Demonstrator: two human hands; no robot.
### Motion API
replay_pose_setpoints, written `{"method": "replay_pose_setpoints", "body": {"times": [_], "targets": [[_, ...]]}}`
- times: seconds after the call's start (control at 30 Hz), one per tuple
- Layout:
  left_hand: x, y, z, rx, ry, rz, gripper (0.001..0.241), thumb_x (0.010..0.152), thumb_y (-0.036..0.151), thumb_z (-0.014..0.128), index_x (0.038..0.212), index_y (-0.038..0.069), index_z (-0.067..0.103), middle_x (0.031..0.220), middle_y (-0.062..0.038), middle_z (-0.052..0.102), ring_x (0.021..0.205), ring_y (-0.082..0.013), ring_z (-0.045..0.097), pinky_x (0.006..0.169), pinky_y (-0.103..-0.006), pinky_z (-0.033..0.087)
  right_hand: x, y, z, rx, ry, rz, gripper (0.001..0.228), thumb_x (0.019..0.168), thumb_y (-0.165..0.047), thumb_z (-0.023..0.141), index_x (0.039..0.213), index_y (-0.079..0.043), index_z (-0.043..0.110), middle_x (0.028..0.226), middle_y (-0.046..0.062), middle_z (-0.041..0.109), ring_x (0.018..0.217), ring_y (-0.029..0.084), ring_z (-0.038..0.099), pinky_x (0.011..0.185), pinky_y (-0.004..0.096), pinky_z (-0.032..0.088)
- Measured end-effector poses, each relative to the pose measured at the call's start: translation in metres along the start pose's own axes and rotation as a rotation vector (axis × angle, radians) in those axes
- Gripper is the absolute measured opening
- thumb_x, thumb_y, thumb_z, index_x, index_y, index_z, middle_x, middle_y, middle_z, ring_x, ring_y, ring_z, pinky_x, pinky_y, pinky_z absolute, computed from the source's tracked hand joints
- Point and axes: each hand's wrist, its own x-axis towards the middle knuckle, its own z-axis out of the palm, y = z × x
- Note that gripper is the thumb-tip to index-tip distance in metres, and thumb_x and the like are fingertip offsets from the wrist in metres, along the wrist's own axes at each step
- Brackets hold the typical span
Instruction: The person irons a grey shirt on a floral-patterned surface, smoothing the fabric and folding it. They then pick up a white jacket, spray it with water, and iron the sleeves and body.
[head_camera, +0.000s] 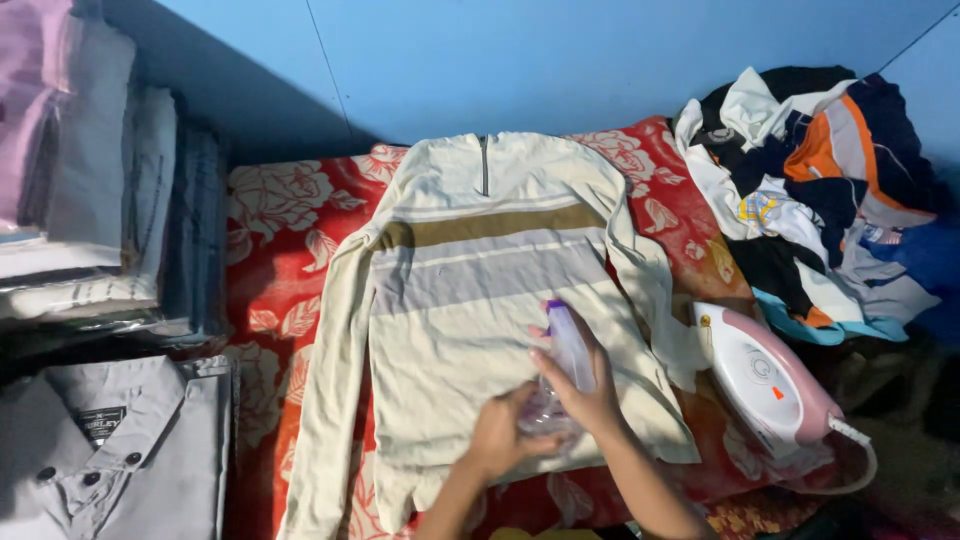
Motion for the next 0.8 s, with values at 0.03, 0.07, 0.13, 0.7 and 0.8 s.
{"method": "replay_pose_setpoints", "body": {"times": [0.03,0.07,0.13,0.7,0.8], "targets": [[-0.004,0.003,0.017,-0.029,0.029,0.008,0.054,0.063,0.035,0.090,0.105,0.006,0.069,0.080,-0.005,0.074,0.063,-0.0192,0.065,0.062,-0.0315,0.055,0.002,-0.005,0.001,-0.013,0.082,0.028,0.077,0.077,-0.009,0.077,0.143,-0.008,0.038,0.132,0.014,0.053,0.107,0.026,0.063,0.083,0.036,0.054],[-0.008,0.006,0.035,-0.058,0.058,0.017,0.058,0.067,0.040,0.089,0.104,0.002,0.066,0.073,-0.009,0.071,0.056,-0.0234,0.060,0.057,-0.0346,0.052,0.004,-0.009,0.002,-0.026,0.163,0.057,0.040,0.083,-0.001,0.070,0.123,-0.001,0.068,0.099,0.007,0.078,0.076,0.015,0.073,0.060,0.024,0.057],[-0.009,0.011,0.021,-0.061,0.045,0.055,0.067,0.067,0.042,0.089,0.114,0.000,0.065,0.080,-0.011,0.075,0.062,-0.0227,0.069,0.059,-0.0329,0.056,0.007,0.005,-0.006,0.057,0.172,0.184,0.035,0.086,-0.006,0.068,0.120,0.002,0.070,0.103,0.009,0.077,0.071,0.019,0.073,0.063,0.027,0.054],[-0.140,-0.084,-0.065,0.374,1.410,-0.212,0.009,0.099,-0.003,0.062,0.108,-0.007,0.063,0.103,-0.019,0.064,0.086,-0.0311,0.062,0.076,-0.0390,0.055,-0.019,0.068,-0.125,0.000,0.411,0.190,0.022,0.103,-0.013,0.056,0.106,0.006,0.068,0.077,0.011,0.065,0.066,0.021,0.064,0.068,0.030,0.058],[-0.154,-0.085,-0.083,0.493,1.549,-0.195,0.015,0.104,-0.001,0.053,0.114,-0.012,0.059,0.108,-0.026,0.061,0.094,-0.0384,0.059,0.091,-0.0449,0.047,-0.059,0.040,-0.109,0.008,0.083,0.193,0.063,0.092,-0.026,0.052,0.144,0.010,0.050,0.109,0.024,0.070,0.105,0.036,0.071,0.066,0.043,0.066]]}}
